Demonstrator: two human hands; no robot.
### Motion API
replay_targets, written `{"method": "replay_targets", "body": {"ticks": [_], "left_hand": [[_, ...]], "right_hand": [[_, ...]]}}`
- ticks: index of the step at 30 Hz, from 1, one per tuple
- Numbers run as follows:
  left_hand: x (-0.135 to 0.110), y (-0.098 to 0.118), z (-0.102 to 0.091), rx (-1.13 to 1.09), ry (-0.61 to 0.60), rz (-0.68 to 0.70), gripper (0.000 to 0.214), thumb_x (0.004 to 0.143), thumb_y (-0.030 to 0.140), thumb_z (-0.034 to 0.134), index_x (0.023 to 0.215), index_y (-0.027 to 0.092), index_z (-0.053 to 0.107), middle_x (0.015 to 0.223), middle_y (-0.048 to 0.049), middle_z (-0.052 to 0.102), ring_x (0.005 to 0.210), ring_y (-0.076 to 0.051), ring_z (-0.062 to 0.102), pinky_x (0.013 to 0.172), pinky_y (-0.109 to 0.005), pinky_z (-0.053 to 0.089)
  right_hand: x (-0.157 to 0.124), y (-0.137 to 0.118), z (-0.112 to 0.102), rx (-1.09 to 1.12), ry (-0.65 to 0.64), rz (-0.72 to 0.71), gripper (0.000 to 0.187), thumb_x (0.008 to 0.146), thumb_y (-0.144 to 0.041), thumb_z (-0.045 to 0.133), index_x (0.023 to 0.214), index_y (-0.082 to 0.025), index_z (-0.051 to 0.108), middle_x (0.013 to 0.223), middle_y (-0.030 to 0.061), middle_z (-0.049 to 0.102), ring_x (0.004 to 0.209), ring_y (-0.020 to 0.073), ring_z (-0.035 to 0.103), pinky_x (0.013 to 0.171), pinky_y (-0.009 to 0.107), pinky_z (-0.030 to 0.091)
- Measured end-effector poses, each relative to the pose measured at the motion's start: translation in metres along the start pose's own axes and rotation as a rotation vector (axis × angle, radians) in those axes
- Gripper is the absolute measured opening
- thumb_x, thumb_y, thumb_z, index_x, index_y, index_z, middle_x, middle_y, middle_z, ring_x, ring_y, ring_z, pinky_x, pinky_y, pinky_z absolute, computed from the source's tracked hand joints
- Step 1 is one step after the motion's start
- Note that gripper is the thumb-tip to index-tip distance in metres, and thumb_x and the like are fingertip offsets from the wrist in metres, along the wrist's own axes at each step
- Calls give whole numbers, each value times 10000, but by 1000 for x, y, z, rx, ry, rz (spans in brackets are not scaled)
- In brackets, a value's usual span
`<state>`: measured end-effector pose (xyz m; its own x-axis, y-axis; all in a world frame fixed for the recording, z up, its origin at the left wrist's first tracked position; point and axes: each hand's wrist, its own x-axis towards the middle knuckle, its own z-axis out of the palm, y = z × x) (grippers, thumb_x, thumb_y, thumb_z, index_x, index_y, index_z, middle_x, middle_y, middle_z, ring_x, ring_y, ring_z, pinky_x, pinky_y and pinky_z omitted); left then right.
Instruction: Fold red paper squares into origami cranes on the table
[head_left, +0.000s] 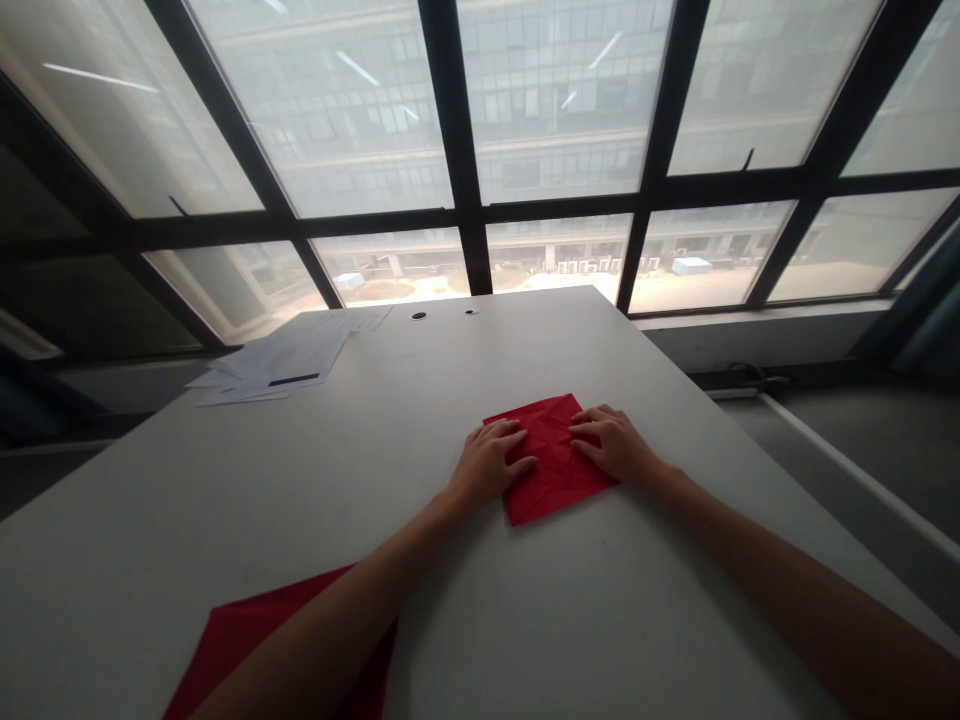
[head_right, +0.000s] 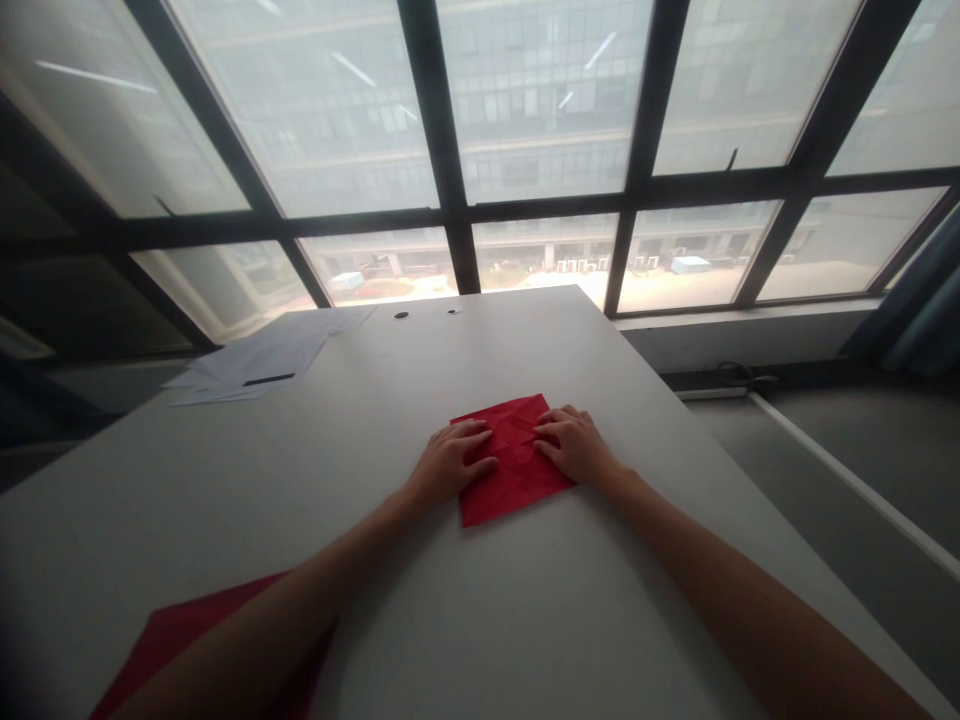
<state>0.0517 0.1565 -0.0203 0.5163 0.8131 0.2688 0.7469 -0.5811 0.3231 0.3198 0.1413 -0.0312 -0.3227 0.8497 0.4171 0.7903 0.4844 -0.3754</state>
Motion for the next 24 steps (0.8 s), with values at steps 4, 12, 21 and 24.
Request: {"method": "replay_targets", "body": {"ticks": [4, 12, 21, 24], "left_hand": [[1, 0, 0, -48, 25, 12, 373, 854, 472, 699, 1186, 303, 714, 1366, -58, 614, 1281, -275, 539, 1124, -453, 351], [0, 0, 1, -84, 22, 14, 330, 873, 432, 687, 1190, 343, 705, 1398, -44, 591, 1331, -275, 501, 1176, -515, 242], [1, -3, 1, -135, -28, -12, 331, 869, 426, 689, 1190, 346, 700, 1406, -38, 586, 1341, -278, 496, 1171, -561, 197], [2, -3, 2, -161, -8, -3, 237, 871, 377, 695, 1104, 361, 734, 1365, -14, 620, 1303, -268, 533, 1160, -575, 207]], "right_hand": [[0, 1, 1, 76, 43, 16, 148, 873, -280, 669, 972, -263, 777, 1102, 61, 726, 1037, 257, 612, 945, 443, 459], [-2, -3, 3, 14, -20, -50, 362, 904, -273, 617, 1260, -323, 660, 1371, 51, 615, 1280, 290, 527, 1059, 520, 357], [1, 1, -2, 40, -30, -28, 188, 873, -303, 674, 1040, -307, 759, 1198, 43, 718, 1159, 277, 606, 1023, 517, 369], [1, 0, -4, 106, 22, -22, 125, 871, -243, 666, 904, -280, 780, 1082, 37, 753, 1039, 248, 652, 982, 462, 417]]}}
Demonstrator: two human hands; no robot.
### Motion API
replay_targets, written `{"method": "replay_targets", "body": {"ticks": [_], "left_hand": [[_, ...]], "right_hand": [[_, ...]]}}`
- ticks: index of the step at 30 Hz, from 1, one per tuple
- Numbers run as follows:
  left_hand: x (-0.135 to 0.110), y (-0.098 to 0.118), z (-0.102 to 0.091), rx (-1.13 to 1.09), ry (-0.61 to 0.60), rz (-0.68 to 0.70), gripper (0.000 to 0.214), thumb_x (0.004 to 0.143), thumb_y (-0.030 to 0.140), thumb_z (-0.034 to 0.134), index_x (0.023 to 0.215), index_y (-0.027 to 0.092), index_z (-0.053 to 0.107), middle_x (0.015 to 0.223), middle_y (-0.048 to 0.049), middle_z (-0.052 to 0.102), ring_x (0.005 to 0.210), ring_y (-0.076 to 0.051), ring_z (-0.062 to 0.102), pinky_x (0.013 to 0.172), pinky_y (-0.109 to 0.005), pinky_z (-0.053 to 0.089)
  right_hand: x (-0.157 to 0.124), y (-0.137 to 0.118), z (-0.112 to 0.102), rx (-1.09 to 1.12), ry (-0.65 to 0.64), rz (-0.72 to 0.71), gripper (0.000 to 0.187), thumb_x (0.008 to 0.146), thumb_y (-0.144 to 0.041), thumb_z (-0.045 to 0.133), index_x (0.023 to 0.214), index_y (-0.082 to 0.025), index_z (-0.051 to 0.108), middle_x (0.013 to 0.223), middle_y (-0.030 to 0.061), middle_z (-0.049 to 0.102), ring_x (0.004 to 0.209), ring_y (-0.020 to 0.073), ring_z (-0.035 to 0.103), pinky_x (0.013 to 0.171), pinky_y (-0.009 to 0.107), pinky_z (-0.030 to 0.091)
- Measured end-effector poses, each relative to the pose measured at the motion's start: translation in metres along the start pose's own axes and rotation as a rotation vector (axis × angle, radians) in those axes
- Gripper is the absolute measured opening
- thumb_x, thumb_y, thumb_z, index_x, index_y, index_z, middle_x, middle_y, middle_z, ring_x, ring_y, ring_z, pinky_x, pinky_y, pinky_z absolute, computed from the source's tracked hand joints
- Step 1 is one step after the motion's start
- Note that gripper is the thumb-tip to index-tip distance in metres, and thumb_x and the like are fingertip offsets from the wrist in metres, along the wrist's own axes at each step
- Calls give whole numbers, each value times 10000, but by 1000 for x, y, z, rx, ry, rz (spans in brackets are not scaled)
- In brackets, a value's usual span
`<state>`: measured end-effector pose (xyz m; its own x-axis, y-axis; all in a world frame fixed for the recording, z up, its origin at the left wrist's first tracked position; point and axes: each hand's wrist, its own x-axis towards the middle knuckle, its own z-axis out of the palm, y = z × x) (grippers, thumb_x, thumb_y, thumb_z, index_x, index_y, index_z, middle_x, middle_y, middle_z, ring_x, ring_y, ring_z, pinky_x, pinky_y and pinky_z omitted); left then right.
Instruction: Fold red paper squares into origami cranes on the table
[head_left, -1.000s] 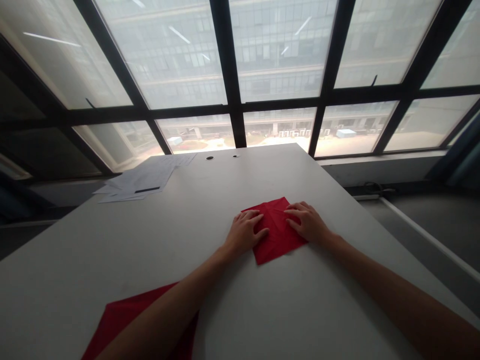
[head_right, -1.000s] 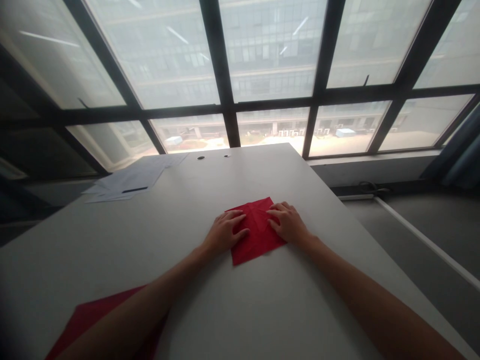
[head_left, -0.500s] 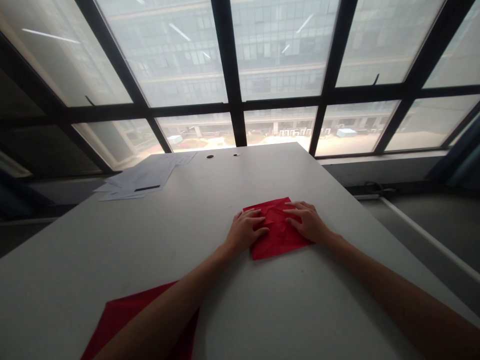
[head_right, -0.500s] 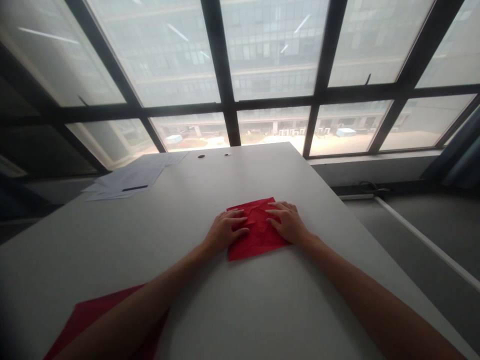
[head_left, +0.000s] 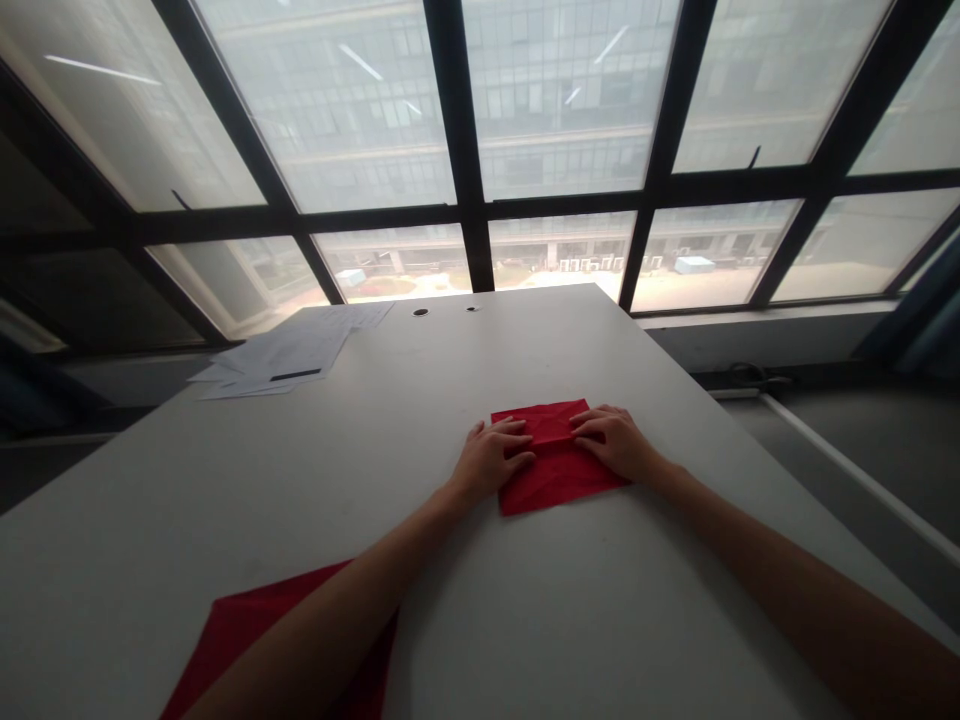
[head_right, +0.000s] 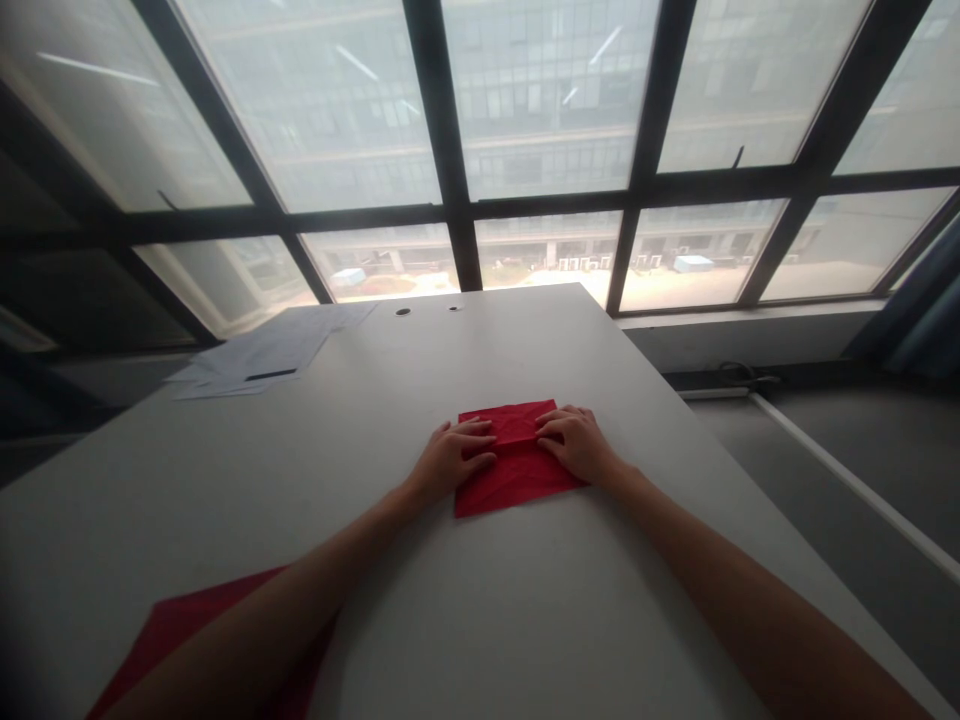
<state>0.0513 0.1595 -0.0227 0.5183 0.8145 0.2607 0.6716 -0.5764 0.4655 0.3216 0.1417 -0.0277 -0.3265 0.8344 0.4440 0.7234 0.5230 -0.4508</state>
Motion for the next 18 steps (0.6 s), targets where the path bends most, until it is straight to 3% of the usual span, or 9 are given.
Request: {"method": "replay_targets", "body": {"ticks": [4, 11, 18], "left_hand": [[0, 1, -1, -58, 72, 25, 139, 890, 282, 671, 951, 349, 776, 1197, 12, 718, 1164, -228, 629, 1143, -519, 285], [3, 3, -5, -178, 259, 117, 153, 916, 266, 646, 879, 302, 790, 978, -11, 771, 969, -205, 688, 1048, -427, 429], [2, 5, -3, -146, 274, 141, 85, 878, 261, 706, 877, 304, 779, 1051, -15, 747, 1013, -203, 666, 1008, -405, 460]], "right_hand": [[1, -4, -1, 53, 67, -45, 155, 894, -235, 629, 842, -267, 772, 943, 38, 766, 928, 231, 668, 945, 428, 453], [3, -4, -2, 75, 225, -41, 202, 925, -220, 555, 963, -268, 748, 1004, 55, 752, 974, 251, 648, 932, 445, 459], [1, -3, -3, 125, 293, -93, 213, 960, -277, 543, 974, -285, 756, 1000, 56, 743, 982, 251, 634, 919, 444, 475]]}}
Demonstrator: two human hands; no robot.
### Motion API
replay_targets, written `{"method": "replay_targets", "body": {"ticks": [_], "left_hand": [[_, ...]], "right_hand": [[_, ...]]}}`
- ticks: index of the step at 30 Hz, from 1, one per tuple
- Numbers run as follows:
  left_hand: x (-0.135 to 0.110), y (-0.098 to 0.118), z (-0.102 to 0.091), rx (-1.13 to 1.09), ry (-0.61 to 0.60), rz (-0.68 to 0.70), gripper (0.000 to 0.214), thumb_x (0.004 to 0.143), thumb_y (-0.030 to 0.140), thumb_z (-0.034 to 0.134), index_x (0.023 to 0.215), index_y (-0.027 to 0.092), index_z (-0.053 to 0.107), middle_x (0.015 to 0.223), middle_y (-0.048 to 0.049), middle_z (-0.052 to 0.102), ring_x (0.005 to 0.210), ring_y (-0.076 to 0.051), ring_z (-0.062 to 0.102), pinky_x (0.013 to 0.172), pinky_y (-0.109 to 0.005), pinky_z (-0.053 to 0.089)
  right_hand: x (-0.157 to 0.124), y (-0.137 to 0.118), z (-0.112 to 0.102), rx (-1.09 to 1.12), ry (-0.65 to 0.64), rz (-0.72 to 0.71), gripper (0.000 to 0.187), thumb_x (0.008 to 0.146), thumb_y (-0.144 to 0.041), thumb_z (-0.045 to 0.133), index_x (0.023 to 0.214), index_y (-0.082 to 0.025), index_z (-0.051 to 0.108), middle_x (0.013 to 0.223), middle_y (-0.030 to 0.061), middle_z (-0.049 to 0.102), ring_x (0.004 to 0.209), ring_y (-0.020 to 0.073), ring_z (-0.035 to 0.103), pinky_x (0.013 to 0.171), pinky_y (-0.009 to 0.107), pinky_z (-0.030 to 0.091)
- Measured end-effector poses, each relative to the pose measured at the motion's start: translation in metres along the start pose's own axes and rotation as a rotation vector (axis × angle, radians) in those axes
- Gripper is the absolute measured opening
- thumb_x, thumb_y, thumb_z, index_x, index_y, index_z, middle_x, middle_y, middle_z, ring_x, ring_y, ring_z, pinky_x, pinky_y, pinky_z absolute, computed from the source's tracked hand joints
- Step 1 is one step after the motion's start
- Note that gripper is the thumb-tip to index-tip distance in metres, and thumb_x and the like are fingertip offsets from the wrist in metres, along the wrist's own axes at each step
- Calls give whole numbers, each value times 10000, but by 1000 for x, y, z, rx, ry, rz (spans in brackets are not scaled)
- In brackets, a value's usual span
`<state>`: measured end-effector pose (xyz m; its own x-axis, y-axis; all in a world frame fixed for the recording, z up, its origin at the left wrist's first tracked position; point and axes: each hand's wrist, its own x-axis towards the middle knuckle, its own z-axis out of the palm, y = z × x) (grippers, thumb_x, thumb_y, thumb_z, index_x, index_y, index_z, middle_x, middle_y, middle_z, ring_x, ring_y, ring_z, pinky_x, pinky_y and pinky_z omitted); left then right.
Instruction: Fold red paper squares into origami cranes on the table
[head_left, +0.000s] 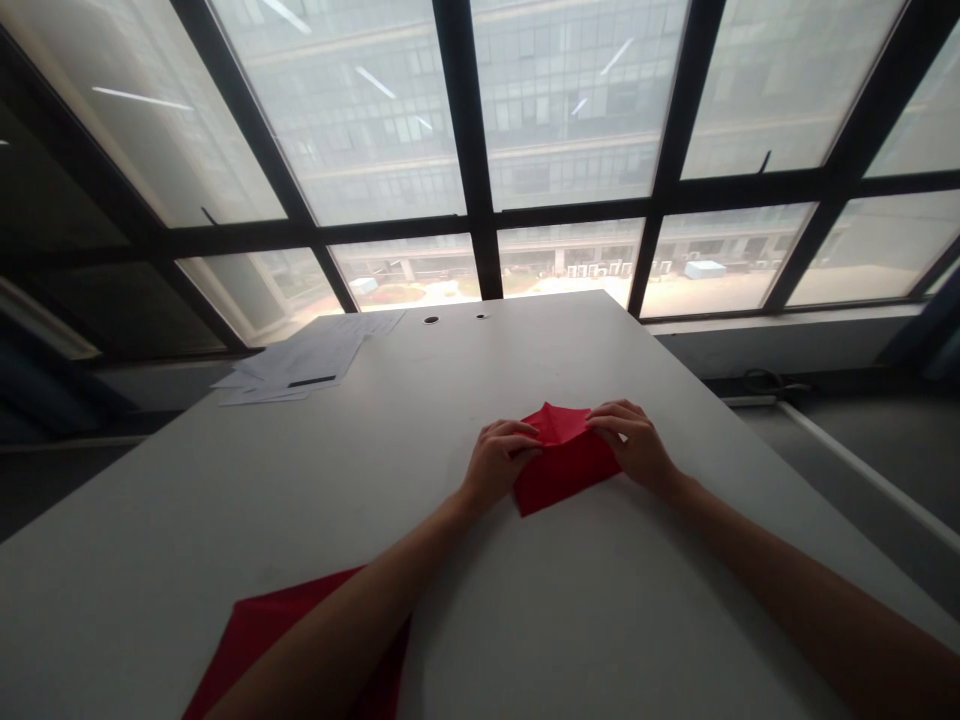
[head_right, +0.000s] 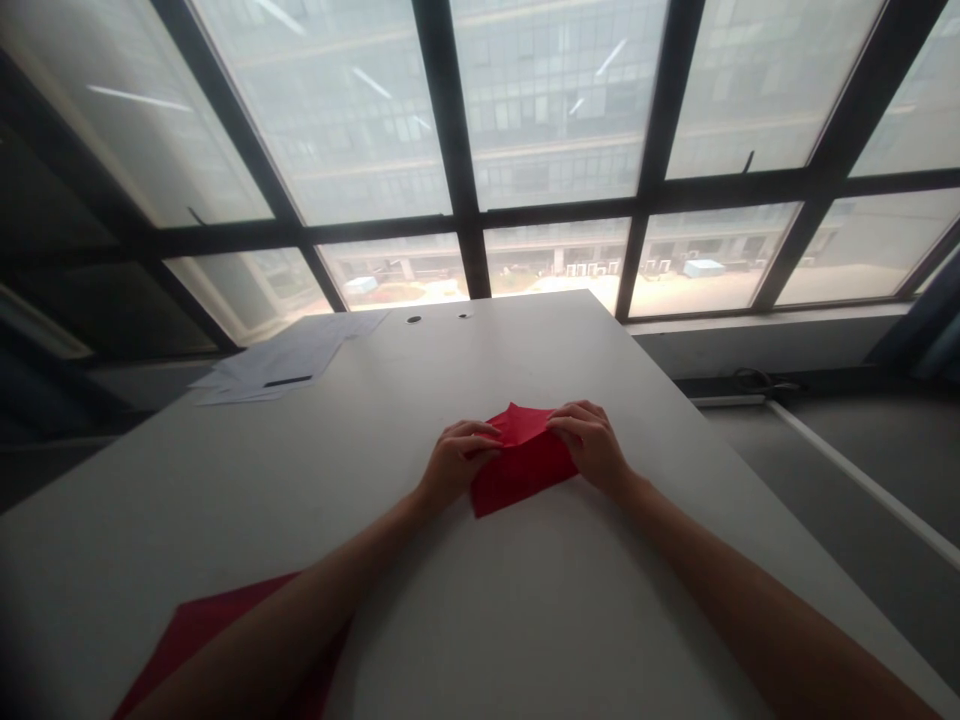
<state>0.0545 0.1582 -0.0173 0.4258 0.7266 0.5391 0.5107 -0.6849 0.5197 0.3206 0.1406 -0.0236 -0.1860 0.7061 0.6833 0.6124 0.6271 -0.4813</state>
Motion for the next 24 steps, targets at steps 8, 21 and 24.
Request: {"method": "replay_targets", "body": {"ticks": [8, 21, 24], "left_hand": [[2, 18, -12, 217, -147, 191, 57, 882, 289, 695, 872, 287, 751, 1463, 6, 520, 1427, -243, 380, 1199, -474, 253], [4, 8, -10, 158, 104, 90, 116, 919, 342, 646, 876, 263, 718, 1035, -33, 731, 1024, -191, 659, 1073, -415, 408], [5, 7, -7, 136, 222, 29, 93, 914, 311, 648, 894, 252, 716, 1033, -46, 723, 1011, -208, 659, 988, -408, 461]], "right_hand": [[0, -5, 1, -4, -58, -44, 226, 967, -288, 552, 1014, -350, 764, 1111, 38, 711, 1081, 251, 595, 944, 449, 479], [3, -19, 10, 247, 229, 454, 743, 865, -577, 638, 1477, -228, 404, 1348, 180, 566, 1127, 317, 611, 865, 482, 575], [4, -30, 16, 524, 75, 668, 731, 870, -549, 642, 1466, -196, 410, 1226, 191, 660, 994, 300, 694, 745, 408, 619]]}}
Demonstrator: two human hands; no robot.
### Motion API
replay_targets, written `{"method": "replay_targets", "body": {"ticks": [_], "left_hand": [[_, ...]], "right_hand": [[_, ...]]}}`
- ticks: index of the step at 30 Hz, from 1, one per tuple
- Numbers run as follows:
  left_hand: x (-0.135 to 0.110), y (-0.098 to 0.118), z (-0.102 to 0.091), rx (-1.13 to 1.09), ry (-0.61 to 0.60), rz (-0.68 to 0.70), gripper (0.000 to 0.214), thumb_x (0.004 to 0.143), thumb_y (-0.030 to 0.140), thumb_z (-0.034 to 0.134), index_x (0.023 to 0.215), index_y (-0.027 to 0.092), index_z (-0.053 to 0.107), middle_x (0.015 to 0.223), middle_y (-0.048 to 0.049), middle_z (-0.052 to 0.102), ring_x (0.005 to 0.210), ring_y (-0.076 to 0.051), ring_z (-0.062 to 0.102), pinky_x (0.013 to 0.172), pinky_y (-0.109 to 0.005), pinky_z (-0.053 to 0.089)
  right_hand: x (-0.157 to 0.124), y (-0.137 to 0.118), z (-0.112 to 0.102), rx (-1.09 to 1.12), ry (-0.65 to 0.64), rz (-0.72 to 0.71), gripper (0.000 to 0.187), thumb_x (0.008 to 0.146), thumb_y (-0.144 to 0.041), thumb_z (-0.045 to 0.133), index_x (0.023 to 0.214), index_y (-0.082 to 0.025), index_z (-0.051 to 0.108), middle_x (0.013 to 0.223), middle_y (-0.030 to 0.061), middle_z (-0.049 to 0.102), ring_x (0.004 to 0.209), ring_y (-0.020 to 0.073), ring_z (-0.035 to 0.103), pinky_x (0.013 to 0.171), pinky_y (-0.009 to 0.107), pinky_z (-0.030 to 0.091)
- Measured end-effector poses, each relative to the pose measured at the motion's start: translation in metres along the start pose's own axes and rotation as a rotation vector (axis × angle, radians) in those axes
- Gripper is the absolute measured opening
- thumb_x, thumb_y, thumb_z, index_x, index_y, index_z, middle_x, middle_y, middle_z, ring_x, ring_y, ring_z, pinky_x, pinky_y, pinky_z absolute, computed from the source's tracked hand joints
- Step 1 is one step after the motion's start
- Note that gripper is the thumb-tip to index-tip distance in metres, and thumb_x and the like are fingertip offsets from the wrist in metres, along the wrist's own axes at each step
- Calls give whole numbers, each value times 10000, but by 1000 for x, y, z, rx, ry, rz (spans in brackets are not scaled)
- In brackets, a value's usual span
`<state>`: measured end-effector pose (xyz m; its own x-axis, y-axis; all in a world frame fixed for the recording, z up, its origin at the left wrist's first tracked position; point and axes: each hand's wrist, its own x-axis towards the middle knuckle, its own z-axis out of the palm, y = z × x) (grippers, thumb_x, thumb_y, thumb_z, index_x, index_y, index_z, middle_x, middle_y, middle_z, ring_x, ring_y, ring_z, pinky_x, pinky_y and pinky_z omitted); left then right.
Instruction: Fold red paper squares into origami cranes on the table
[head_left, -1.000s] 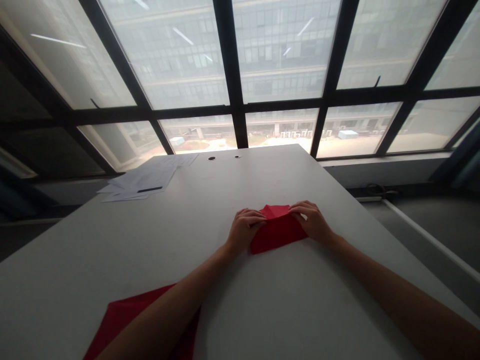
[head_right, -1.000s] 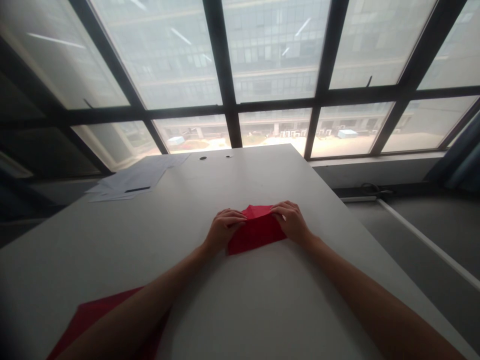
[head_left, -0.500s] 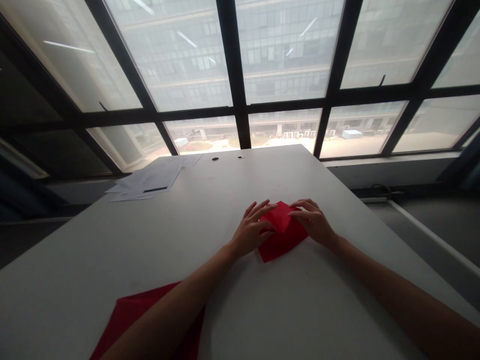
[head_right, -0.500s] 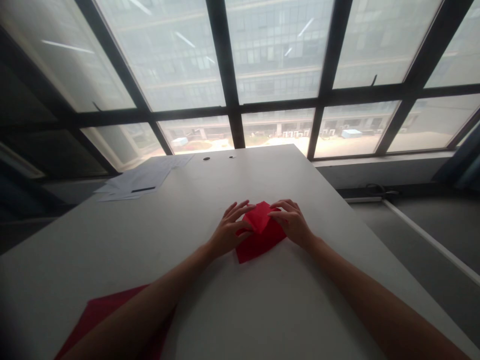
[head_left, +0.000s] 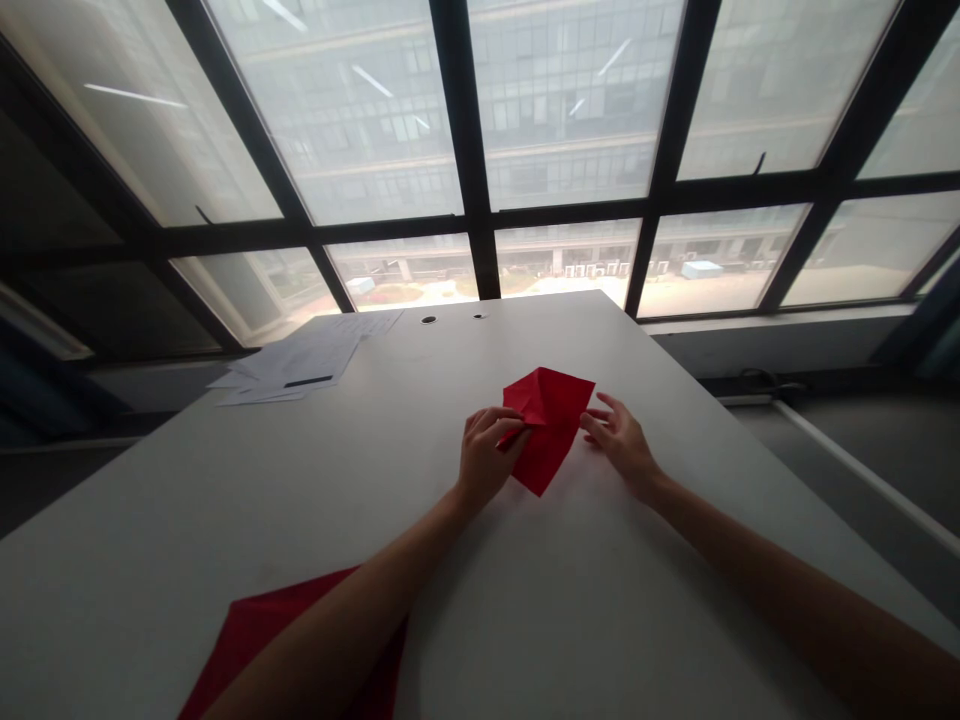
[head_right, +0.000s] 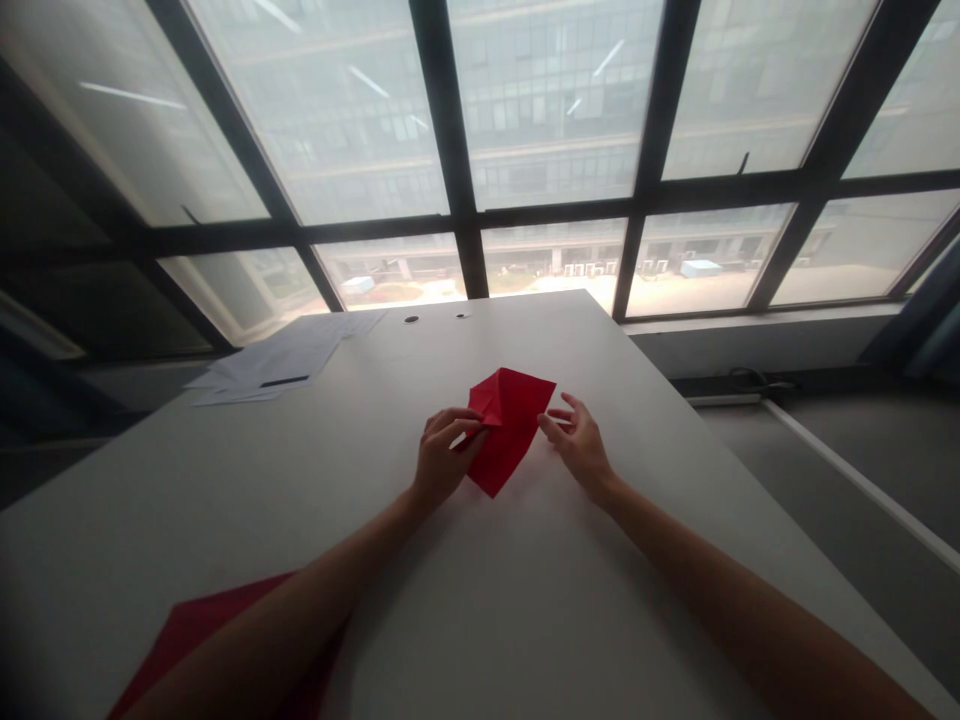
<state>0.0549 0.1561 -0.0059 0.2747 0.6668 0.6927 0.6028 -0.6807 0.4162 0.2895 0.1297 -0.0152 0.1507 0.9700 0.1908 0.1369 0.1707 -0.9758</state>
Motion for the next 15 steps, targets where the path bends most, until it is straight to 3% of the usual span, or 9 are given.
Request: {"method": "replay_targets", "body": {"ticks": [3, 7, 15], "left_hand": [[0, 3, 1, -26, 34, -6, 72, 909, 275, 650, 894, 242, 712, 1038, -49, 718, 995, -207, 658, 958, -403, 468], [-1, 4, 3, -73, 58, 38, 50, 897, 241, 666, 876, 224, 709, 1019, -51, 718, 972, -211, 658, 912, -402, 469], [-2, 4, 3, -155, 64, 36, 57, 891, 208, 669, 911, 223, 720, 998, -55, 725, 943, -214, 666, 859, -388, 476]], "right_hand": [[-5, -6, 6, 154, -131, 143, 651, 843, -427, 704, 1411, -213, 467, 1139, 153, 719, 939, 286, 719, 744, 397, 621], [-8, -13, 6, 309, -166, 201, 561, 758, -310, 791, 1267, -217, 573, 1080, 123, 747, 948, 280, 717, 807, 414, 600], [-8, -19, 6, 544, -212, 214, 425, 767, -353, 785, 1153, -234, 651, 1160, 86, 714, 1051, 277, 674, 915, 441, 551]]}}
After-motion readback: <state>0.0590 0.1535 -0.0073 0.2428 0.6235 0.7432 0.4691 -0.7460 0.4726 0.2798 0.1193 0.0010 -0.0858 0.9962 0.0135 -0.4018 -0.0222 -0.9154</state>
